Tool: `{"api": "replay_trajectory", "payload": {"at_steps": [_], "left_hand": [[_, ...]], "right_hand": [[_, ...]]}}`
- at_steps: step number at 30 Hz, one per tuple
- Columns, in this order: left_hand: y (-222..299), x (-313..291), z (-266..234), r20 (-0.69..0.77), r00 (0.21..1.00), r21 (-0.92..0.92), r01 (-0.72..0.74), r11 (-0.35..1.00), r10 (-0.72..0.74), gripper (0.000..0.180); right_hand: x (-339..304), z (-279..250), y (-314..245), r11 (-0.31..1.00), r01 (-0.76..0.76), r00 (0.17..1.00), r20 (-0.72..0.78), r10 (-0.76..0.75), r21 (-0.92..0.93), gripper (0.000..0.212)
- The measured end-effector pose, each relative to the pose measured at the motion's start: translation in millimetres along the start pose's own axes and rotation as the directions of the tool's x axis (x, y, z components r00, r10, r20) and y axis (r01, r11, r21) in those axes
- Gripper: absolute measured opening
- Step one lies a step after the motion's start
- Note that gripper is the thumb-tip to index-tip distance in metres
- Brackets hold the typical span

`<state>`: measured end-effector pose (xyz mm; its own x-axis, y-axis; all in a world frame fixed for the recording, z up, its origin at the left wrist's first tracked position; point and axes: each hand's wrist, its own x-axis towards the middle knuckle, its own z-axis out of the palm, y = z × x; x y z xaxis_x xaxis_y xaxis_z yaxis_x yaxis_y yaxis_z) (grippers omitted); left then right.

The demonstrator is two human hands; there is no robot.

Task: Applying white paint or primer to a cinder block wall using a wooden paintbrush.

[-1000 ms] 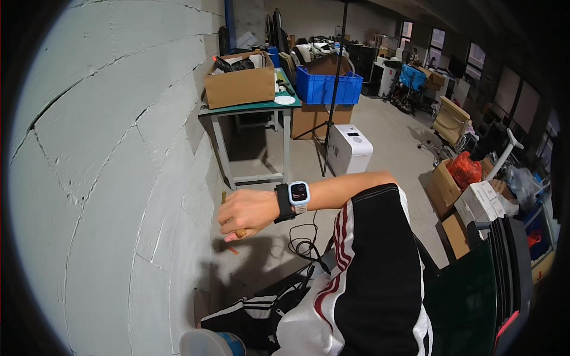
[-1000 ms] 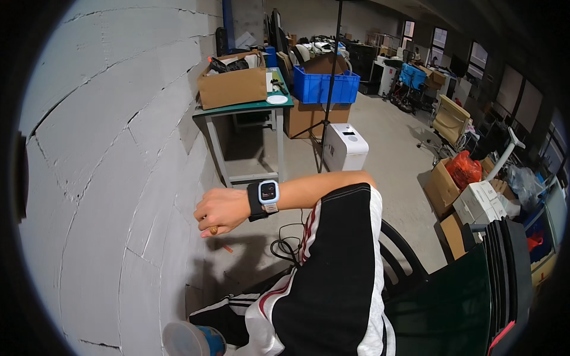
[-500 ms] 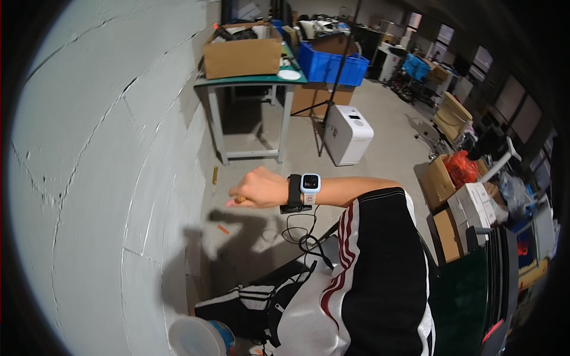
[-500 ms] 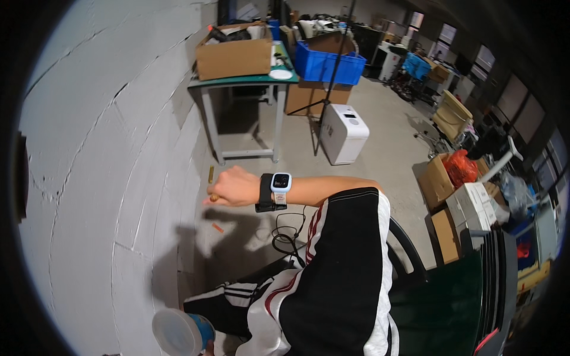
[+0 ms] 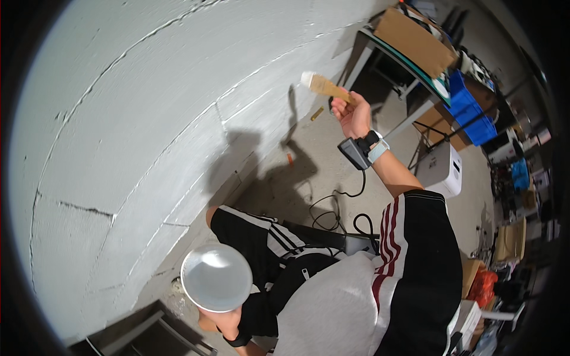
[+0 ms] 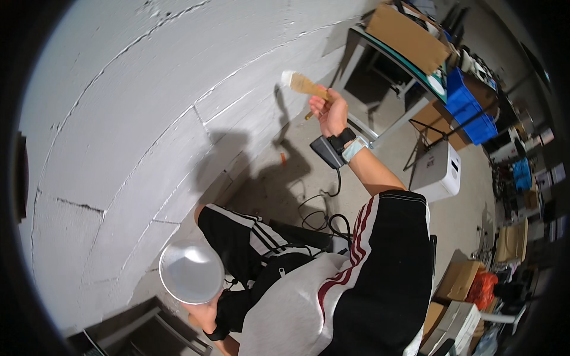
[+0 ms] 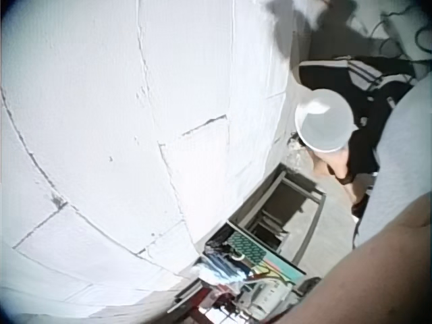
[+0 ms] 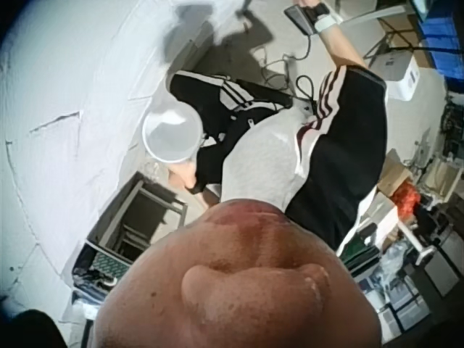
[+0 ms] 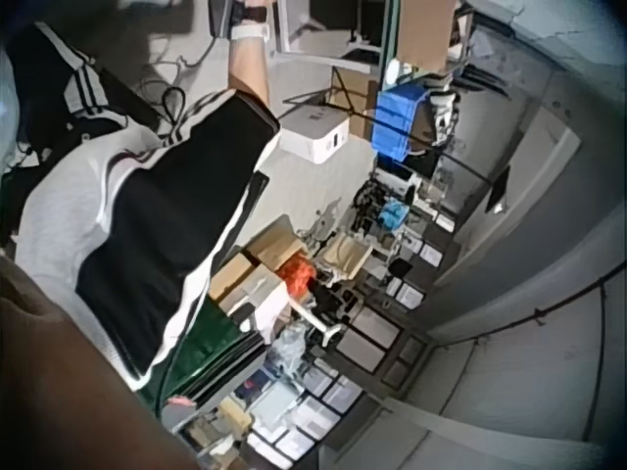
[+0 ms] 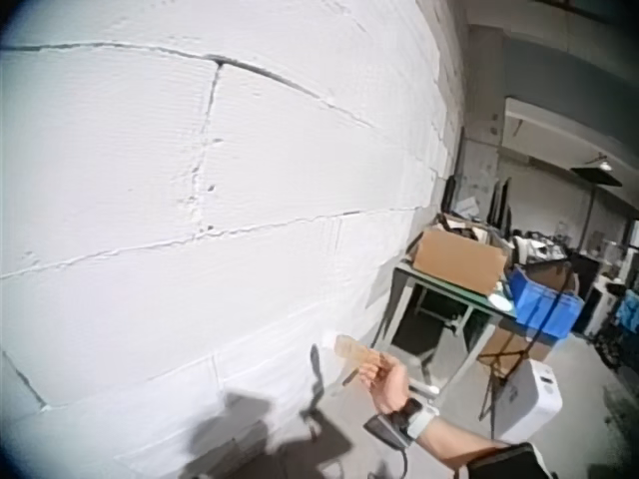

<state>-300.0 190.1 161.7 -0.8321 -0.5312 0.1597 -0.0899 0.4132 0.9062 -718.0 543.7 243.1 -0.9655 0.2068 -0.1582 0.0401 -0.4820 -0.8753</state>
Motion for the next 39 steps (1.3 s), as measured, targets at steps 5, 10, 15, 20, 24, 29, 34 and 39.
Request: {"api": "replay_trajectory", "payload": {"at_steps": [5,10,15,20,24,29,34,39], "left_hand": [[4,-36,-24,-0.091,0.98,0.036,0.179,0.983,-0.176,0.109],[9,-54,-23,-0.276,0.941,-0.026,0.198,0.98,-0.197,0.101],[11,-48,-14,-0.256,0.942,0.061,0.238,0.969,-0.216,0.101],[32,-21,0,-0.144,0.972,0.001,0.187,0.982,-0.185,0.102],[31,-20,3,-0.165,0.971,0.087,0.191,0.978,-0.175,0.104],[31,-23,5,-0.152,0.964,-0.012,0.221,0.975,-0.22,0.109],[26,-25,6,-0.137,0.96,-0.015,0.244,0.97,-0.244,0.11],[33,-17,13,-0.162,0.967,0.007,0.2,0.98,-0.196,0.108]], "right_hand": [[23,37,17,0.978,-0.022,0.999,-0.039,0.031,0.206,0.035],[26,48,35,0.974,0.036,0.999,-0.024,-0.031,0.224,0.036],[21,46,41,0.971,-0.02,1.0,0.001,0.021,0.238,0.036],[19,45,41,0.988,-0.01,0.995,0.102,-0.006,0.153,0.035],[10,48,39,1.0,-0.004,0.967,0.255,0.001,0.012,0.042],[32,28,30,0.997,0.067,0.974,0.212,-0.073,0.035,0.038],[50,32,37,0.975,0.011,0.997,0.078,-0.029,0.223,0.036],[31,32,42,0.987,-0.132,0.97,0.214,0.111,0.087,0.037]]}}
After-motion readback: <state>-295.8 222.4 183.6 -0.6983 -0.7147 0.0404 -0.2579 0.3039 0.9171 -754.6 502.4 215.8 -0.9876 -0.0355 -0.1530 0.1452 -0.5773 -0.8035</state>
